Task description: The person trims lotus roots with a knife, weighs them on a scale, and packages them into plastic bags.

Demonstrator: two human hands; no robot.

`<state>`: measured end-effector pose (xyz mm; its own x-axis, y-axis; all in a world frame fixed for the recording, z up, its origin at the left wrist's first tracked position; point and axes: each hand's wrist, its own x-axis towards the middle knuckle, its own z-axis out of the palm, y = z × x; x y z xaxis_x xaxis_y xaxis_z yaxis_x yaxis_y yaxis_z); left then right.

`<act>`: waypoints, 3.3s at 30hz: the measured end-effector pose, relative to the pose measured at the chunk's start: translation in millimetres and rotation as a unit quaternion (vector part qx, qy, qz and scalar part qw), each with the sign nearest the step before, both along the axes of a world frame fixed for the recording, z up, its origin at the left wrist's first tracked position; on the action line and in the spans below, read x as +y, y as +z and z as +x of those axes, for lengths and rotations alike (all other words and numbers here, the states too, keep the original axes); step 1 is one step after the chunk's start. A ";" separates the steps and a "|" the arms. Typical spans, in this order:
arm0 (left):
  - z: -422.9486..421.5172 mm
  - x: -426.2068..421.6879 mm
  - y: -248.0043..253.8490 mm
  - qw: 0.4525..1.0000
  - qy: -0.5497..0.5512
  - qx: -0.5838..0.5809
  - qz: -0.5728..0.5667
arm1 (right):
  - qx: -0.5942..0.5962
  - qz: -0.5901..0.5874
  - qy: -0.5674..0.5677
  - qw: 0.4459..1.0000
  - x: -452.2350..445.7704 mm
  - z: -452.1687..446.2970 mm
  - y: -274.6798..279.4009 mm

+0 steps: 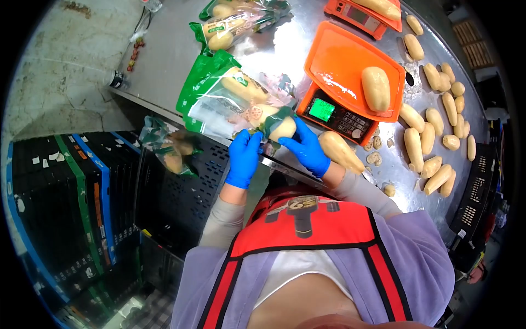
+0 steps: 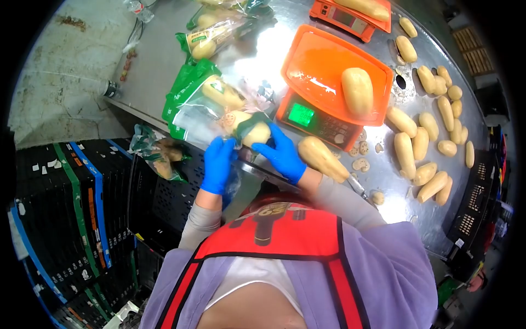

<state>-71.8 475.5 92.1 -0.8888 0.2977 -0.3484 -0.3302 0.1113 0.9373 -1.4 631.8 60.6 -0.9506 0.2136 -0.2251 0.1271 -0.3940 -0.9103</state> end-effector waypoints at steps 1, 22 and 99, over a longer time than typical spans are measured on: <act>-2.8 -1.1 -0.2 0.996 -0.029 0.063 -0.055 | 0.018 0.077 0.019 0.997 0.9 -5.2 1.5; -49.7 -12.3 -26.3 0.999 -0.032 0.034 -0.015 | 0.095 0.126 -0.085 0.984 -17.3 -19.7 -22.1; -253.0 -13.6 28.7 0.982 0.080 0.105 0.132 | 0.009 0.293 -0.192 0.937 113.2 93.5 48.8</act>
